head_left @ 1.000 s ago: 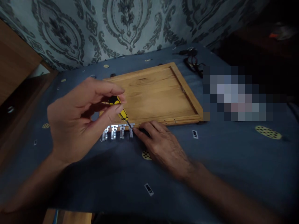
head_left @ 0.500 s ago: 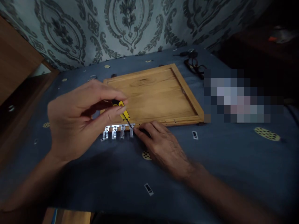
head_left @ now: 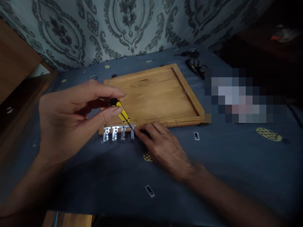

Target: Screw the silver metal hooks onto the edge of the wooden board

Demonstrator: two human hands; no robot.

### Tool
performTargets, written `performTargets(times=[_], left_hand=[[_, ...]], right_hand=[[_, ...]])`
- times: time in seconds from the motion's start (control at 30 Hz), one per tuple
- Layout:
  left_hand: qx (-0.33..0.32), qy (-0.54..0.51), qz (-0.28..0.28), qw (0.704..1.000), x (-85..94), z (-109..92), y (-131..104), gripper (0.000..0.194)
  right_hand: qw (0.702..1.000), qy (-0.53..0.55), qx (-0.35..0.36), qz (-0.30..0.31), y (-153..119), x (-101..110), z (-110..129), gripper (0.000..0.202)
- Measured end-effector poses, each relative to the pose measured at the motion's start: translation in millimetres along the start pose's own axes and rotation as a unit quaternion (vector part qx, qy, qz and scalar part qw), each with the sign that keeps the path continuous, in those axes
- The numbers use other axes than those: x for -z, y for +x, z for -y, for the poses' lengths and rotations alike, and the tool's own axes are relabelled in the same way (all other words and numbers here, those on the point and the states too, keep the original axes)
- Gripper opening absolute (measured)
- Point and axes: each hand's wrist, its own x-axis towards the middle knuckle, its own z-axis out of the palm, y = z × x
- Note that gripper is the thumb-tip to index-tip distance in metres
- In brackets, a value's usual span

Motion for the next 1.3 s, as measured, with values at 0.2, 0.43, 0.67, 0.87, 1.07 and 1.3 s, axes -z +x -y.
performTargets(times=[0.2, 0.43, 0.67, 0.87, 1.07, 1.3], left_hand=[[-0.028, 0.011, -0.016, 0.999, -3.5, -1.2, 1.6, 0.010], [0.009, -0.017, 0.023, 1.000, 2.2, 3.8, 0.5, 0.016], [-0.029, 0.008, -0.004, 1.000, -0.3, 1.4, 2.0, 0.010], [0.042, -0.036, 0.023, 0.998, 5.8, 2.0, 2.1, 0.017], [-0.016, -0.003, -0.004, 1.000, 0.4, 2.8, 2.2, 0.009], [0.036, -0.024, 0.028, 0.999, 7.3, 1.0, 2.2, 0.014]], right_hand=[[1.000, 0.006, 0.001, -0.001, 0.3, -0.1, -0.3, 0.030], [1.000, 0.004, 0.002, -0.003, 0.5, 0.0, 0.2, 0.030], [1.000, 0.010, -0.002, 0.001, 0.7, 0.8, 0.4, 0.031], [1.000, 0.009, -0.007, 0.013, 0.7, 2.2, 0.7, 0.029], [1.000, 0.004, -0.001, 0.013, 0.6, 2.0, 0.1, 0.029], [1.000, 0.008, -0.004, 0.014, 0.5, 1.3, 0.3, 0.030]])
